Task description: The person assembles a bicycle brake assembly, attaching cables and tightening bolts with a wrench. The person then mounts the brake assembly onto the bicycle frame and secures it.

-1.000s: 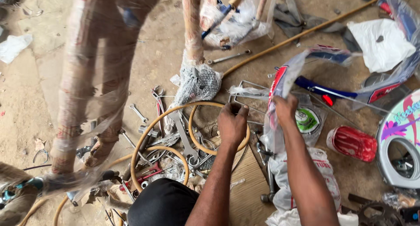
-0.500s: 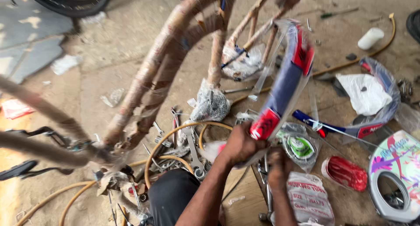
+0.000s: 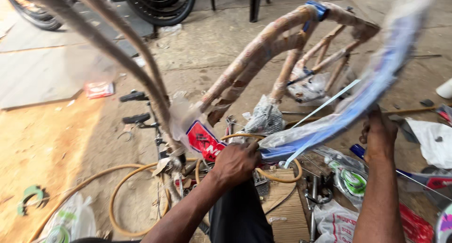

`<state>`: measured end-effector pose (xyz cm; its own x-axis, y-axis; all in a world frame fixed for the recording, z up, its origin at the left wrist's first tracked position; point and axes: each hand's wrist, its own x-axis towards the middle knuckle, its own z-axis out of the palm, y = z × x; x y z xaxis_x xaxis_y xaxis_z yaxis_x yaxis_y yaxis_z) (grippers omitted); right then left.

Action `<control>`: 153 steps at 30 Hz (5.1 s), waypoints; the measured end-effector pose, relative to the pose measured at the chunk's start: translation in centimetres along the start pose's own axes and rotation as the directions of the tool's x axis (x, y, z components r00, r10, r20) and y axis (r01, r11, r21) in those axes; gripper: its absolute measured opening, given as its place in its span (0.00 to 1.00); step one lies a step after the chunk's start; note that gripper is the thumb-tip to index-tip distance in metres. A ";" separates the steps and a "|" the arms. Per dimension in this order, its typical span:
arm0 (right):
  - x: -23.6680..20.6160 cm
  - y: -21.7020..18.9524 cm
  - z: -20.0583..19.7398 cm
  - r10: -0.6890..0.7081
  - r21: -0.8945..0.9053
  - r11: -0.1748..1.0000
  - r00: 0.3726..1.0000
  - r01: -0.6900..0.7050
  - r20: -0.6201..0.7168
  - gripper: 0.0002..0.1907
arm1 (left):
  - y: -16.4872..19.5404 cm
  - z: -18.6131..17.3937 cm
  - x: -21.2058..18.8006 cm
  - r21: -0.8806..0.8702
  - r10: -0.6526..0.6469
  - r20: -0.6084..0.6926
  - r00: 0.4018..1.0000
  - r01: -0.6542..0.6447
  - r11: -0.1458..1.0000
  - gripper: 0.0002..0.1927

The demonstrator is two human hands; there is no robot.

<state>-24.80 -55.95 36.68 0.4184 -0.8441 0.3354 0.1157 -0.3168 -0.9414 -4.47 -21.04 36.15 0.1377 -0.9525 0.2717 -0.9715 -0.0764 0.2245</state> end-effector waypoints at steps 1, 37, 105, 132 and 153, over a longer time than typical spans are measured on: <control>0.2 1.3 0.3 0.060 0.145 0.987 0.998 -0.064 0.037 0.11 | -0.2 -0.5 -0.5 0.057 0.044 -0.038 0.998 -0.042 0.998 0.07; 3.5 -16.2 24.3 -0.114 0.510 0.838 0.851 -0.195 0.512 0.26 | -10.9 -5.0 0.9 0.215 -0.342 -0.589 0.732 0.550 0.807 0.08; -1.6 -8.6 35.0 -0.020 0.179 0.983 0.943 -0.042 0.333 0.10 | -17.8 -11.2 -11.5 0.431 -0.641 -0.143 0.754 0.630 0.646 0.21; -3.0 -3.7 29.6 -0.162 -0.327 0.900 0.917 0.289 0.364 0.29 | -19.2 -10.5 -13.5 0.540 -0.381 -0.278 0.882 0.471 0.697 0.20; -16.0 -0.8 35.8 0.457 0.241 0.532 0.515 -0.812 0.725 0.10 | -19.4 -10.4 -13.5 0.559 -0.338 -0.262 0.904 0.428 0.710 0.23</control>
<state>0.68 -26.69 30.80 0.9216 -0.2658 -0.2830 -0.0611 0.6204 -0.7819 14.52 -3.62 37.90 0.5032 -0.7580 0.4151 -0.7390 -0.6264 -0.2480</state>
